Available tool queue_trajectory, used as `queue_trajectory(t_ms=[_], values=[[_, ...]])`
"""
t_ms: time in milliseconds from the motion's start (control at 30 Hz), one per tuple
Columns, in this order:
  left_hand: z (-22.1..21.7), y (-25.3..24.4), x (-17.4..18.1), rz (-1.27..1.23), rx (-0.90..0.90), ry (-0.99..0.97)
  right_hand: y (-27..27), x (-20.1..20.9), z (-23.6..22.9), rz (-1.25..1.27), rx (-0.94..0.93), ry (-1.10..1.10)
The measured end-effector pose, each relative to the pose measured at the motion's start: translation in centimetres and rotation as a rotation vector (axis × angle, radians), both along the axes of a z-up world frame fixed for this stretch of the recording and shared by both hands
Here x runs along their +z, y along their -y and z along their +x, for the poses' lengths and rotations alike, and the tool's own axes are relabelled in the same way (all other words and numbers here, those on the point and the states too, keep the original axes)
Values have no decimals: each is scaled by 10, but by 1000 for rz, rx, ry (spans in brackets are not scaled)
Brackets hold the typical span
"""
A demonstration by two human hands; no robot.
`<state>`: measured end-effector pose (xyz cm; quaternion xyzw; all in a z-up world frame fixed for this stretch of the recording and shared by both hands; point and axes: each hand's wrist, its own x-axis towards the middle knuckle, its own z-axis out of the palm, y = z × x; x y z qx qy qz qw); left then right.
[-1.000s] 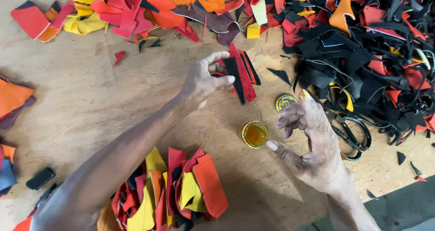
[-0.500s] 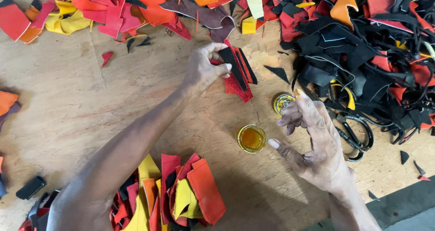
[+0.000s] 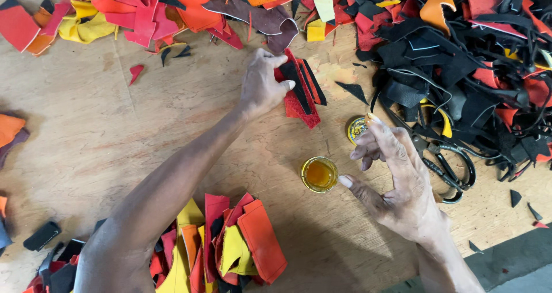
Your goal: The person picks up various colored fabric pieces from a pile on a wooden table, turns them over, and places them into a separate stack. The person handles red, black, yellow, and orange pieces throughout the video.
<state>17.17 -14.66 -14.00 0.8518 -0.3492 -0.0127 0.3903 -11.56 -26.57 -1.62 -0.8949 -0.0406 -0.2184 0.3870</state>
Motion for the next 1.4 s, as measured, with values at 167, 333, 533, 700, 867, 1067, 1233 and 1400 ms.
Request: queue_trajectory(t_ms=[167, 333, 533, 700, 867, 1067, 1233, 1400], values=[[7, 3, -5, -9, -51, -30, -4, -3, 0, 46, 9, 6], [6, -7, 7, -106, -103, 49, -7, -3, -4, 52, 21, 11], [-39, -49, 48, -78, -177, 172, -16, -1, -11, -21, 27, 20], [-95, -107, 58, 153, -516, 98, -28, 8, -18, -44, 21, -50], [-149, -138, 56, 518, -451, 86, -38, 16, -24, -124, 33, -67], [-187, -146, 92, 839, -404, 24, -38, 32, -23, -394, 44, -129], [-193, -149, 96, 712, -413, 78, -34, 36, -12, -520, 85, -239], [-198, -150, 95, 740, -407, 161, -33, 30, 6, -582, 138, -320]])
